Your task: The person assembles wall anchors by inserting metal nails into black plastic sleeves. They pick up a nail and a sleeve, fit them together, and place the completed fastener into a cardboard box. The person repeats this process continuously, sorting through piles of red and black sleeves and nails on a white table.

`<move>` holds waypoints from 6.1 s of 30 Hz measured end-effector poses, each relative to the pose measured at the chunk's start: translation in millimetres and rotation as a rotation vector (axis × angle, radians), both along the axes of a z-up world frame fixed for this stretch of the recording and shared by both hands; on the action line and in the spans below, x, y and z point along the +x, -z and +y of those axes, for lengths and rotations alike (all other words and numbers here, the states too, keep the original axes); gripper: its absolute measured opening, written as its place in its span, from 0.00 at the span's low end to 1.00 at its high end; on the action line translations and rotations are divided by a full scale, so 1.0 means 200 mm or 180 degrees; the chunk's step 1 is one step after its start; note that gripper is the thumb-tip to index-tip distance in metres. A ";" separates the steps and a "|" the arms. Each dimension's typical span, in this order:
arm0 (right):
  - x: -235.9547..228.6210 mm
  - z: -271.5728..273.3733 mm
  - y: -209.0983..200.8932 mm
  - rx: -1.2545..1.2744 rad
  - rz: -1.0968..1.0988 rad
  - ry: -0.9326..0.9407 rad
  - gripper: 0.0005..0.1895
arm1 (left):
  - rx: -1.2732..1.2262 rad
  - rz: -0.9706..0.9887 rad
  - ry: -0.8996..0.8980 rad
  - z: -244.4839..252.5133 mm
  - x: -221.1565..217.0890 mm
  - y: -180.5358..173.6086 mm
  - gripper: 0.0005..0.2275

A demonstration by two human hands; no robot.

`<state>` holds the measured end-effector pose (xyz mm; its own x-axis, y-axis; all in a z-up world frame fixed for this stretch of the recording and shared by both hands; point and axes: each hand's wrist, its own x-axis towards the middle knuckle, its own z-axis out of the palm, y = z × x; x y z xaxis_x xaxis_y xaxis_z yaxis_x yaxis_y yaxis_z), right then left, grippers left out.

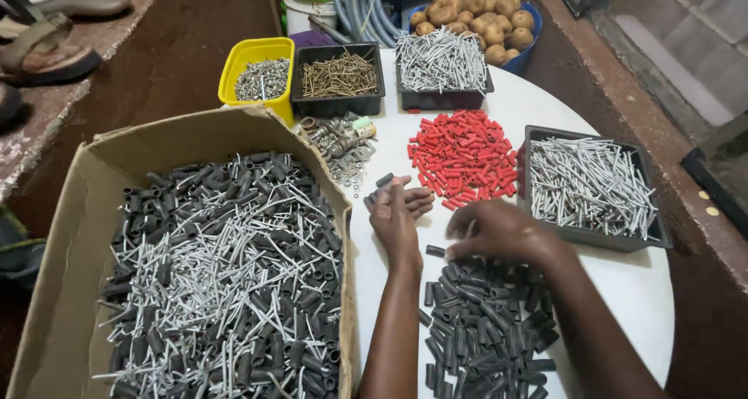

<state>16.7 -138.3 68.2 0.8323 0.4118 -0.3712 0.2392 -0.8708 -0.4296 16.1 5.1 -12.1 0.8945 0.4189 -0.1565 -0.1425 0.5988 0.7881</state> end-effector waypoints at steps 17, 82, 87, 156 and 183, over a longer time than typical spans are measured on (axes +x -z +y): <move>0.12 -0.08 0.21 0.1942 -0.1541 0.1200 0.14 | 0.0897 -0.0259 0.0364 -0.05 -0.05 -0.03 0.09; -0.07 0.06 -0.03 0.2206 -0.2807 0.0145 0.06 | -0.0078 -0.0396 0.0519 -0.08 -0.02 0.02 0.14; 0.01 0.06 0.12 0.2599 -0.2380 0.0435 0.08 | 0.0623 -0.0497 0.0328 -0.07 0.00 0.05 0.12; 0.03 0.03 0.13 0.4223 -0.0505 0.1842 0.14 | 0.0152 -0.0282 0.0817 -0.06 -0.09 -0.05 0.17; 0.03 0.06 0.24 0.3504 -0.1739 0.0779 0.23 | 0.1523 -0.0223 0.0555 -0.07 -0.12 -0.12 0.13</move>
